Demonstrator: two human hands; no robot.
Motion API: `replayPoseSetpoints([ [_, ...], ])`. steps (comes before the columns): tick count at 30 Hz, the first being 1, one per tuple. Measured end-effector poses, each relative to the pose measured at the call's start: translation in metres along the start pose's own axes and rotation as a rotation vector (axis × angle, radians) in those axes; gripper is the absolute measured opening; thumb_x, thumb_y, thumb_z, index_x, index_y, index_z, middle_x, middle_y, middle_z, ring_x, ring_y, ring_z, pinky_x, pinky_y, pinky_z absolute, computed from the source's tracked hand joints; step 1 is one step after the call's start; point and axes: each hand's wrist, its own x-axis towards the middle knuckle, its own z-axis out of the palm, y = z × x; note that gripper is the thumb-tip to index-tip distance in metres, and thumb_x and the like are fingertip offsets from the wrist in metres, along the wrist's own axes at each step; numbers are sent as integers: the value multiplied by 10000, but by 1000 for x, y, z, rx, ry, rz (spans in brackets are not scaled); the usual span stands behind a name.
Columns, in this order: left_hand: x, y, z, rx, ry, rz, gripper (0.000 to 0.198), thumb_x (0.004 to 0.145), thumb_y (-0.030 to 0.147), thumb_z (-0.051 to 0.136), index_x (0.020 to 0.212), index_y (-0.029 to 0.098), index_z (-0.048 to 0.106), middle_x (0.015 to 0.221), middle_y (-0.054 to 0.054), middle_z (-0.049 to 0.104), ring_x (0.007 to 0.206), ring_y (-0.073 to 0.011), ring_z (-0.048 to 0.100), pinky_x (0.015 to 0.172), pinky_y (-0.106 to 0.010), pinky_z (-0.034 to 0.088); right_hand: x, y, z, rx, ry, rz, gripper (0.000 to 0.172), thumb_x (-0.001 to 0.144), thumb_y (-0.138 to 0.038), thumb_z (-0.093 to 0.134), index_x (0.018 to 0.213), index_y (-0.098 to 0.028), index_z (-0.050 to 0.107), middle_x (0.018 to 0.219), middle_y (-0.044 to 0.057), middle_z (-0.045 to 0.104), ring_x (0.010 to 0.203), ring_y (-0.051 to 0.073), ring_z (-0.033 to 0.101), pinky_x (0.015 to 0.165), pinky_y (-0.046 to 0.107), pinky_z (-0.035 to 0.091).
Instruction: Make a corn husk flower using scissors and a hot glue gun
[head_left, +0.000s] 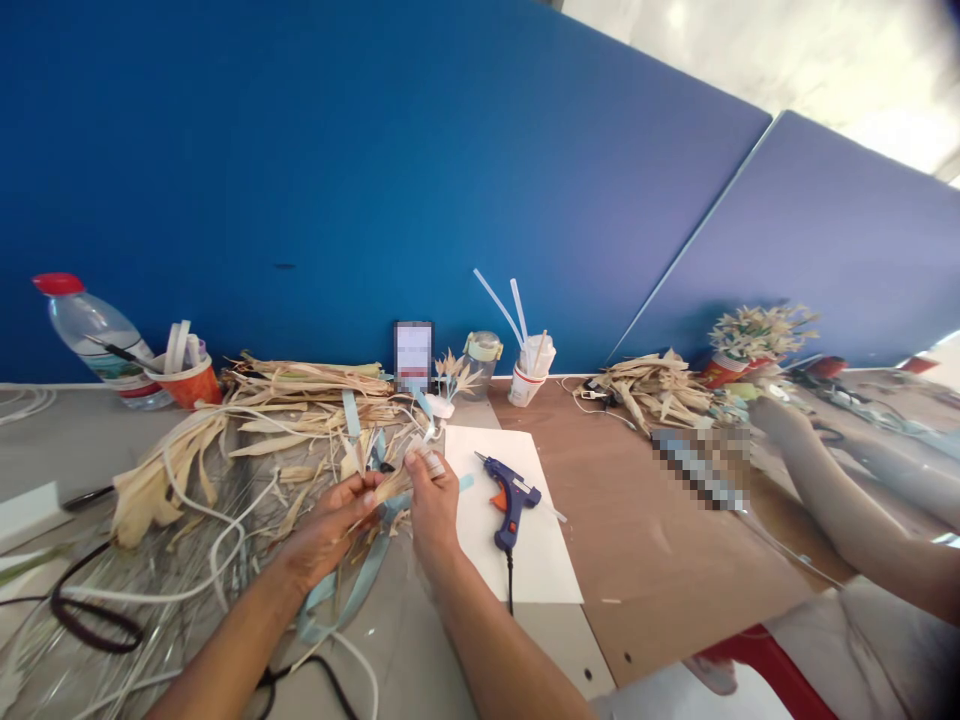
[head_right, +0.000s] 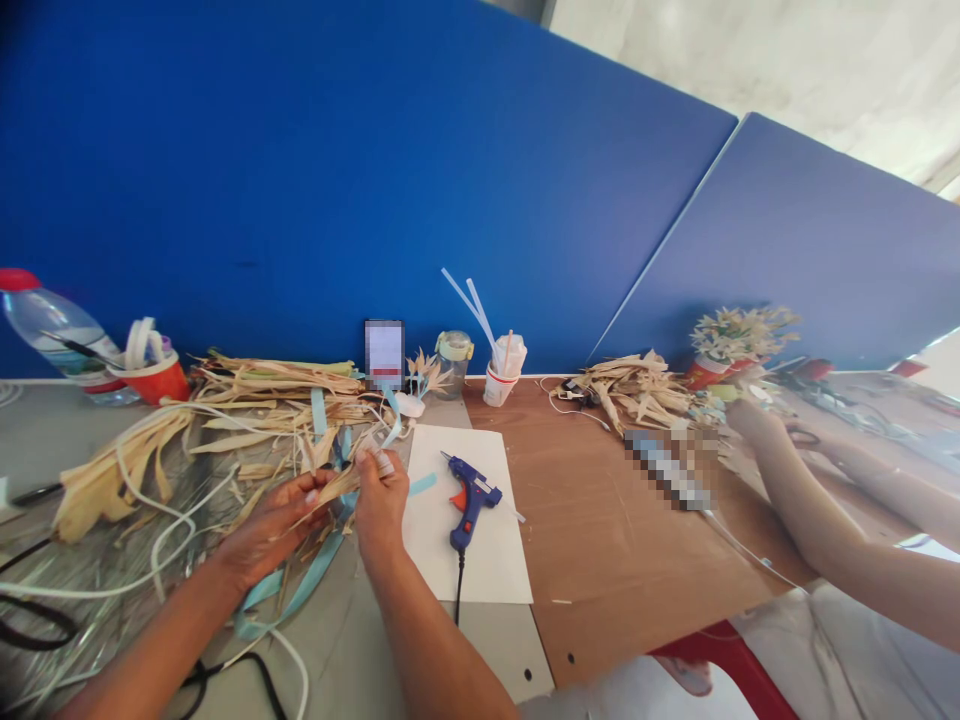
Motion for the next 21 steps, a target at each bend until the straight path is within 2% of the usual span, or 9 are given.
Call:
replayPoseSetpoints([
  [4, 3, -5, 1, 51, 42, 25, 325, 579, 304, 814, 825, 160, 658, 714, 2, 623, 576, -96, 516, 538, -209, 396, 0, -1, 0, 39, 18, 54, 208, 675, -356, 679, 677, -174, 577, 532, -58, 502, 470, 81, 405, 466, 209, 360],
  [8, 6, -8, 1, -39, 127, 68, 266, 610, 309, 792, 753, 170, 616, 723, 9, 622, 628, -113, 556, 578, -227, 441, 1, 1, -1, 57, 14, 77, 218, 666, -366, 688, 709, -163, 619, 564, -33, 555, 483, 89, 437, 470, 210, 369],
  [12, 5, -6, 2, -44, 182, 100, 273, 591, 302, 799, 720, 166, 600, 666, 29, 594, 585, -96, 537, 541, -208, 425, -1, 4, 3, 134, -100, 141, 195, 637, -346, 691, 682, -168, 625, 600, -15, 592, 525, 102, 492, 535, 222, 415],
  [16, 4, -4, 5, -54, 164, 100, 277, 594, 311, 795, 708, 161, 592, 658, 26, 592, 578, -100, 533, 550, -218, 424, -6, 3, 8, 147, -161, 213, 174, 639, -332, 659, 688, -176, 596, 607, -15, 596, 554, 120, 530, 561, 234, 427],
  [18, 5, -4, 5, -73, 186, 139, 278, 612, 353, 775, 694, 153, 599, 579, 45, 537, 503, -78, 465, 508, -209, 390, -6, -1, 6, 91, -158, 201, 170, 677, -347, 605, 714, -184, 579, 592, -25, 584, 524, 116, 519, 528, 226, 404],
  [21, 10, -5, 1, -38, 253, 237, 296, 622, 403, 749, 700, 145, 626, 491, 74, 429, 449, -61, 362, 468, -200, 330, -2, -13, -1, -202, -213, 144, 123, 720, -299, 531, 699, -183, 566, 496, -53, 522, 443, 101, 444, 475, 211, 338],
])
